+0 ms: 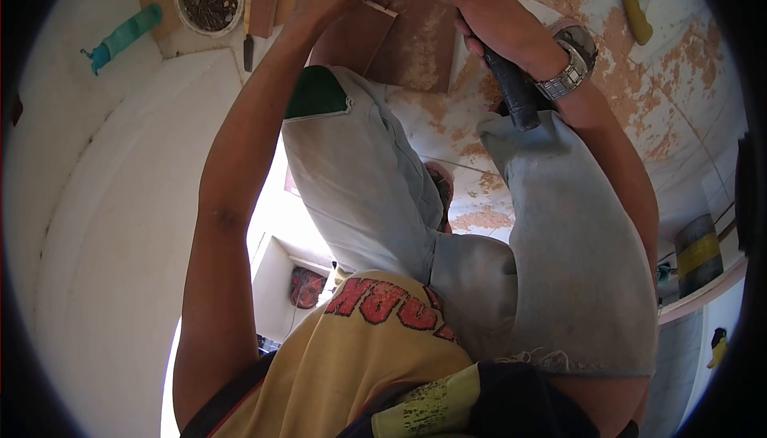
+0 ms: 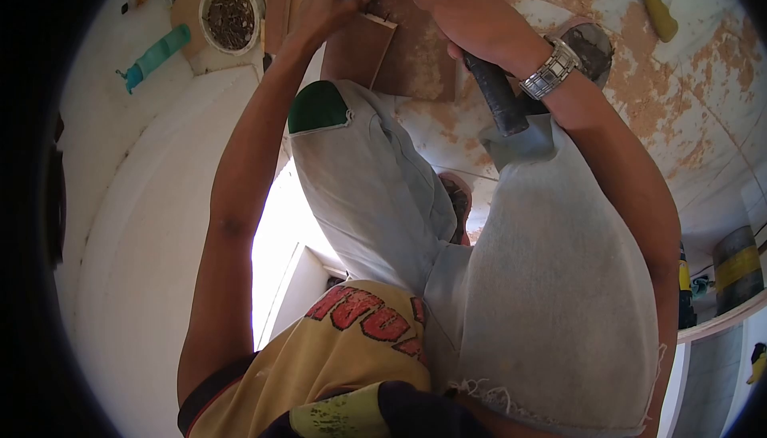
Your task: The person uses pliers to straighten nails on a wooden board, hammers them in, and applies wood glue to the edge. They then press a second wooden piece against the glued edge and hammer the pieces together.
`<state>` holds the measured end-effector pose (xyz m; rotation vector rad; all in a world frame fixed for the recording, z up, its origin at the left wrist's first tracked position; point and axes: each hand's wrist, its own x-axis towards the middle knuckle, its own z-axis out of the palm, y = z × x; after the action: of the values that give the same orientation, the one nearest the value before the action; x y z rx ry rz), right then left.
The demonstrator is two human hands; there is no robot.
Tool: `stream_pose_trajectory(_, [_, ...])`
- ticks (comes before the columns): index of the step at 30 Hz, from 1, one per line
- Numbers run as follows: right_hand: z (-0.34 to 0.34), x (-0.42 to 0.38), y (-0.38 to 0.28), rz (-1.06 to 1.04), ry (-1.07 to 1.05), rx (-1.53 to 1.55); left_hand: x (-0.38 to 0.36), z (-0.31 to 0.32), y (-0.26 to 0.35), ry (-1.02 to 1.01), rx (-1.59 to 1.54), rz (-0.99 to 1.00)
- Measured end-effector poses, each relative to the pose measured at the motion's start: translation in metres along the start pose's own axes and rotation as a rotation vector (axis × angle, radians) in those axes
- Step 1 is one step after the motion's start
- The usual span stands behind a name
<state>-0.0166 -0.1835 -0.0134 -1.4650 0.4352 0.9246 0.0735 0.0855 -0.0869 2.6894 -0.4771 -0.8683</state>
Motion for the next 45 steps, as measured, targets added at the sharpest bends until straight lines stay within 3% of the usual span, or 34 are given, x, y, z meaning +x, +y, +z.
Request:
stream_pose_trajectory(4, [-0.019,-0.004,-0.018,0.088,-0.077,-0.012,-0.001,-0.004,0.004,-0.030,-0.009,0.009])
stream_pose_trajectory(7, [-0.016,-0.013,-0.035,0.085,0.077,0.202,-0.004,-0.003,0.004,-0.003,-0.002,0.033])
stream_pose_trajectory(10, [-0.002,-0.007,-0.011,-0.127,0.027,0.069,-0.006,-0.005,0.007,0.001,-0.026,0.023])
stream_pose_trajectory(11, [-0.007,0.002,-0.009,0.035,-0.092,0.072,-0.008,-0.006,0.011,-0.004,-0.019,-0.011])
stream_pose_trajectory(14, [-0.016,-0.002,-0.016,0.097,-0.118,0.026,-0.008,-0.006,0.017,0.004,-0.032,-0.082])
stream_pose_trajectory(17, [-0.013,-0.016,-0.039,0.163,0.049,0.229,-0.017,-0.005,0.021,0.029,-0.072,-0.070])
stream_pose_trajectory(20, [-0.004,-0.004,-0.014,0.004,0.083,0.136,-0.019,-0.003,0.018,0.057,-0.118,-0.029])
stream_pose_trajectory(24, [-0.008,0.000,-0.010,0.129,-0.134,0.055,-0.018,-0.006,0.026,0.017,-0.016,-0.074])
stream_pose_trajectory(27, [-0.019,-0.008,-0.019,0.094,-0.044,0.146,-0.030,-0.010,0.028,0.087,-0.160,-0.041])
stream_pose_trajectory(30, [-0.022,-0.015,-0.035,0.029,0.108,0.302,-0.069,-0.024,0.036,0.231,-0.334,-0.207])
stream_pose_trajectory(31, [-0.022,-0.017,-0.032,0.033,0.181,0.254,-0.084,-0.018,0.037,0.222,-0.229,-0.220])
stream_pose_trajectory(36, [0.008,-0.007,-0.005,0.062,0.037,0.215,-0.101,0.007,0.048,0.128,0.065,-0.302])
stream_pose_trajectory(39, [0.013,-0.004,0.000,0.162,-0.068,0.203,-0.086,0.025,0.055,0.124,-0.066,-0.330])
stream_pose_trajectory(43, [-0.010,-0.011,-0.013,0.022,0.030,0.199,-0.089,0.030,0.052,0.143,-0.079,-0.385])
stream_pose_trajectory(45, [-0.013,-0.013,-0.020,0.056,0.109,0.201,-0.096,0.031,0.050,0.146,-0.009,-0.395])
